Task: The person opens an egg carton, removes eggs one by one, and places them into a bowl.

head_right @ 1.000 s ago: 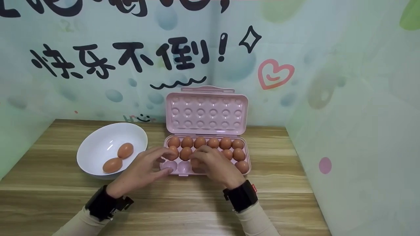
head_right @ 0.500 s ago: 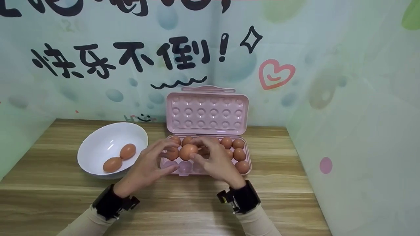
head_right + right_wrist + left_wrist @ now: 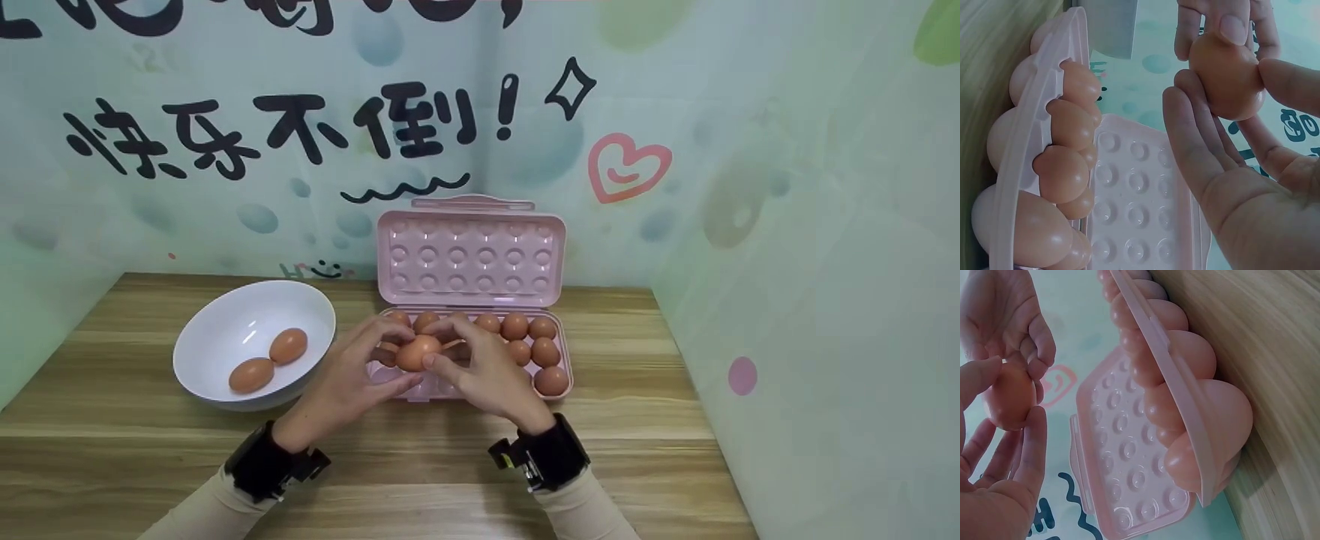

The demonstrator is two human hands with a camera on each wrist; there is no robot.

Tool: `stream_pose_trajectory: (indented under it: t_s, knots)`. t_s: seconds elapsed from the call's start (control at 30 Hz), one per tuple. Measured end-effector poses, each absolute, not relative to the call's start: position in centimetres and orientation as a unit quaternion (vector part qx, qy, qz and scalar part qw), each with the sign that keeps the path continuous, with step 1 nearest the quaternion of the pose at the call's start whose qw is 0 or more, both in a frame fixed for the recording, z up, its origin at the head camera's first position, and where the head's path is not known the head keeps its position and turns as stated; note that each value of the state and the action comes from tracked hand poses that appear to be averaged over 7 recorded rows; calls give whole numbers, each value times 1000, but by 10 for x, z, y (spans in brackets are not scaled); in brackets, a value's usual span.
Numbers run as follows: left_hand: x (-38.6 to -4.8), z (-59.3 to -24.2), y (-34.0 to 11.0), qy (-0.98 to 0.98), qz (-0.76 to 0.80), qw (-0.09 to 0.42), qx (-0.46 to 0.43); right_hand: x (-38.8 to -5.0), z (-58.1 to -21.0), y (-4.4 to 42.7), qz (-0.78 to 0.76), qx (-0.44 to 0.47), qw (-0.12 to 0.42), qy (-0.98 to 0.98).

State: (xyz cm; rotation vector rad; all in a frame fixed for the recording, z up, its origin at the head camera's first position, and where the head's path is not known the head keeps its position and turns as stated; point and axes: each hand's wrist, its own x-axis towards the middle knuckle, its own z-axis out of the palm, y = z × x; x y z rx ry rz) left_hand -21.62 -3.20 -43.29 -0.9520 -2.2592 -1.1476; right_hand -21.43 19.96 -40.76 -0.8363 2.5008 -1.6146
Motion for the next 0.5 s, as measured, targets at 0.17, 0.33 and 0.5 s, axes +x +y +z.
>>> stream_pose_trajectory:
  t_s: [0.17,0.33,0.5]
  knots:
    - [-216,-433,-31,-819,-411,214,-339,-213,-407,200,-507,-271,24,818]
    - [-215,-433,-31,-819,-413,210,-338,-213,-408,199,-508,-275,27,816]
    - [-215,-432,-34,-823,-407,209,-336,-213,-408,199,-495,-283,24,821]
